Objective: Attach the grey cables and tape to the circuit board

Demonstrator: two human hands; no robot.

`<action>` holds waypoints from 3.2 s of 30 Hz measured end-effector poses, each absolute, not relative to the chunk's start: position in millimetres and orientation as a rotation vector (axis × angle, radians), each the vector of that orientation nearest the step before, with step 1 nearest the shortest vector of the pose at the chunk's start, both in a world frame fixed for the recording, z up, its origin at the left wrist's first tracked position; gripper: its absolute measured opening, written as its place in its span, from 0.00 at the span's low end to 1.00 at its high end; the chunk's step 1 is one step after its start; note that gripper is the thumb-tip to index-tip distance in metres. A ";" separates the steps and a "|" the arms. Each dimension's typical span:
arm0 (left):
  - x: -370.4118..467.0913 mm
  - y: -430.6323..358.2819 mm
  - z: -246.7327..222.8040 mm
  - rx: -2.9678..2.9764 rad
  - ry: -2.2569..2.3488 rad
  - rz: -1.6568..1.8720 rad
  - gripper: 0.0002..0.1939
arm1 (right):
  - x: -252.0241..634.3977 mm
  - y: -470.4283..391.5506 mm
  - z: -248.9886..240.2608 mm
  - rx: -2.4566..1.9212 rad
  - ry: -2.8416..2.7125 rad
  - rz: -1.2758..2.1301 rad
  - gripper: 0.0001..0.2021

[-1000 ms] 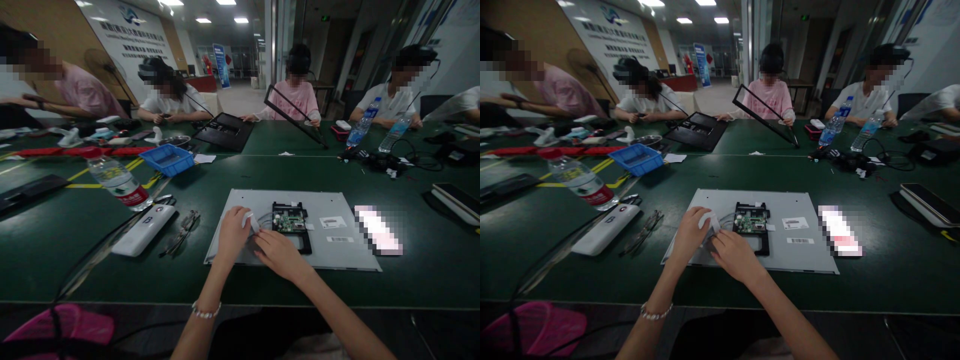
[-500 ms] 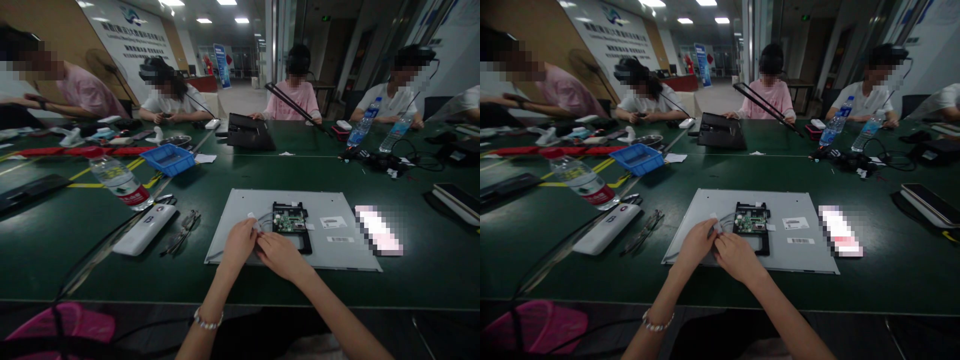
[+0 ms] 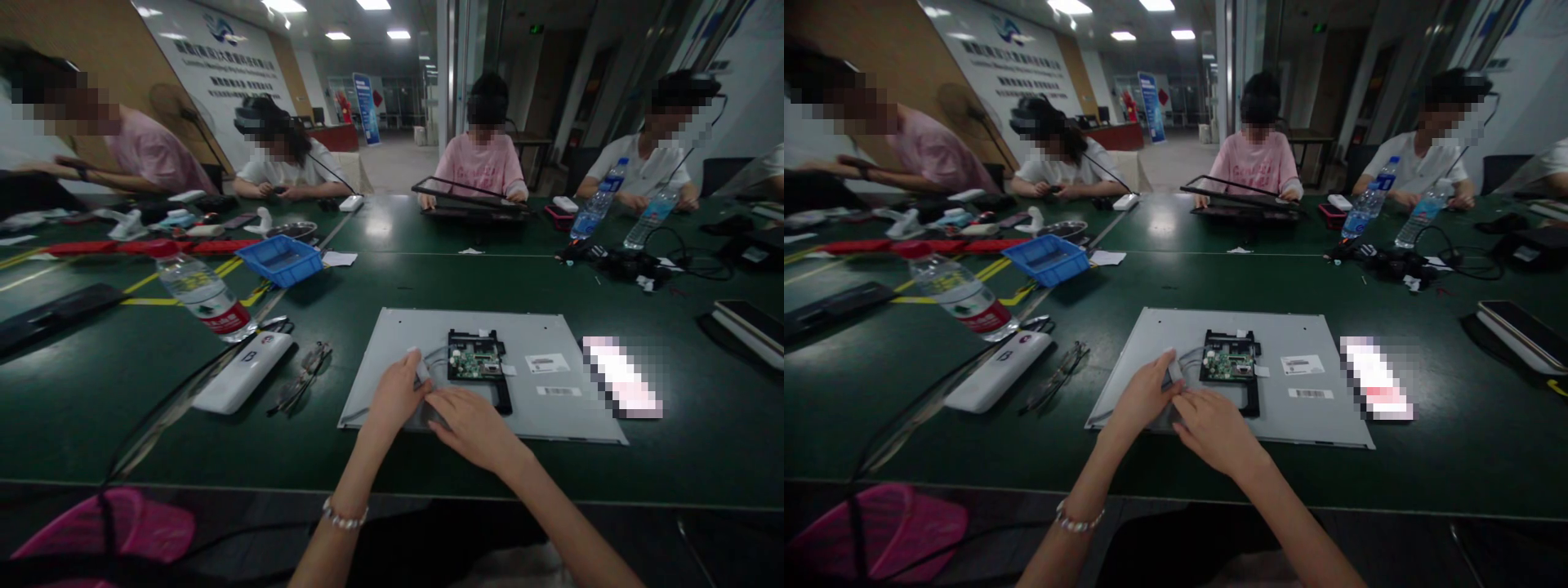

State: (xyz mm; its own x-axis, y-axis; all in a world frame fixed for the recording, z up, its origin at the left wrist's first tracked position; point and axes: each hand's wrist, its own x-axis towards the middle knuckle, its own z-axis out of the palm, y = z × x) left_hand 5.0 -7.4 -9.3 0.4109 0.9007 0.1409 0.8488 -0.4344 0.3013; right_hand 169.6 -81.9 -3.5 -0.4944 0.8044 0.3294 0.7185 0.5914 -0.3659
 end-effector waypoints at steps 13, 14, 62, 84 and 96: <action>10.8 -14.5 2.2 2.692 1.562 0.564 0.14 | 296.8 -64.5 -19.2 -1.645 -2.101 0.224 0.17; 11.2 -17.1 5.6 2.715 1.543 0.534 0.14 | 298.5 -63.7 -20.4 -1.655 -2.114 0.222 0.16; -19.7 -14.8 22.0 2.888 1.479 0.375 0.11 | 258.6 36.5 -20.1 -1.608 -2.249 0.205 0.13; 57.4 52.8 -11.3 2.690 1.121 0.480 0.21 | 268.0 42.0 -31.6 -1.603 -2.130 0.185 0.11; 58.2 54.4 -12.4 2.665 1.092 0.472 0.21 | 268.2 36.3 -25.8 -1.737 -2.058 0.052 0.13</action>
